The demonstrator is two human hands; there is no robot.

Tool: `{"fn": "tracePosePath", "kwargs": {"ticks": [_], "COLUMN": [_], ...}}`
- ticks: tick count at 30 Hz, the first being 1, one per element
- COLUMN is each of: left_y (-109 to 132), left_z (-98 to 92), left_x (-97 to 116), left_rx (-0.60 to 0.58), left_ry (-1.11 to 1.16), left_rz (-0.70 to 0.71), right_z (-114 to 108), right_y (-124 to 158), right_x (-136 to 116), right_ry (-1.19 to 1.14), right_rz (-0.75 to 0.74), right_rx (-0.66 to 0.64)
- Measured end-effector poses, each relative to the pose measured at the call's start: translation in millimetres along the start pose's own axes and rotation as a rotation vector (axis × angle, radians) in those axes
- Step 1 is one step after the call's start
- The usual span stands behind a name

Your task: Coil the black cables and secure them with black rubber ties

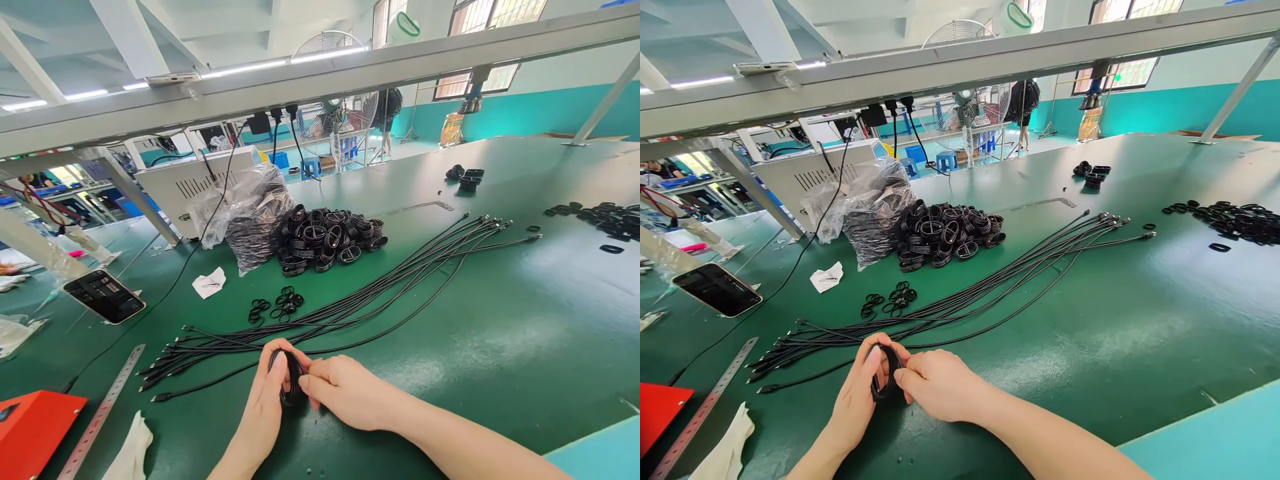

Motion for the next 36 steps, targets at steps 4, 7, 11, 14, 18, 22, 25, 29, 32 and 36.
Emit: {"fn": "tracePosePath", "kwargs": {"ticks": [4, 7, 11, 14, 18, 22, 25, 29, 32, 36], "left_y": [-0.9, -1.3, 2.1, 6.3, 8.9, 9.6, 11.5, 12.8, 12.2, 11.8], "left_z": [-1.9, 0.1, 5.0, 8.8, 10.9, 12.5, 18.0, 20.9, 21.3, 24.4], "left_x": [-2.0, -8.3, -9.9, -4.9, 2.5, 5.2, 8.6, 10.9, 11.1, 9.0], "left_rx": [0.003, -0.021, -0.013, 0.014, 0.033, 0.001, -0.074, -0.102, -0.093, -0.108], "left_ry": [-0.03, 0.012, 0.046, 0.011, -0.113, -0.152, -0.191, -0.234, -0.236, -0.235], "left_rz": [0.039, 0.019, 0.013, 0.044, 0.1, 0.104, 0.108, 0.1, 0.09, 0.071], "right_z": [3.5, 9.9, 12.9, 9.8, 4.6, 4.0, 3.6, 3.0, 2.4, 3.1], "right_y": [-4.0, -8.5, -9.6, -8.2, -6.9, -7.0, -6.6, -5.7, -5.7, -6.9], "right_x": [-4.5, -2.9, 2.8, 2.7, -1.3, 0.5, 3.8, 6.8, 6.9, 7.9], "right_ry": [-0.05, -0.102, -0.066, 0.009, 0.145, 0.192, 0.192, 0.207, 0.21, 0.22], "right_rz": [-0.014, -0.003, 0.048, 0.047, 0.021, 0.054, 0.096, 0.14, 0.152, 0.177], "right_rx": [0.053, 0.084, 0.103, 0.132, 0.199, 0.233, 0.261, 0.275, 0.268, 0.245]}}
Point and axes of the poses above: each hand's wrist, its own y-axis away from the middle knuckle, its own z-axis out of the palm, x = y × z, the point moved 9 cm from there along -y, towards the middle knuckle, and after that the axes turned 12 degrees about y, right-handed, at the moved point
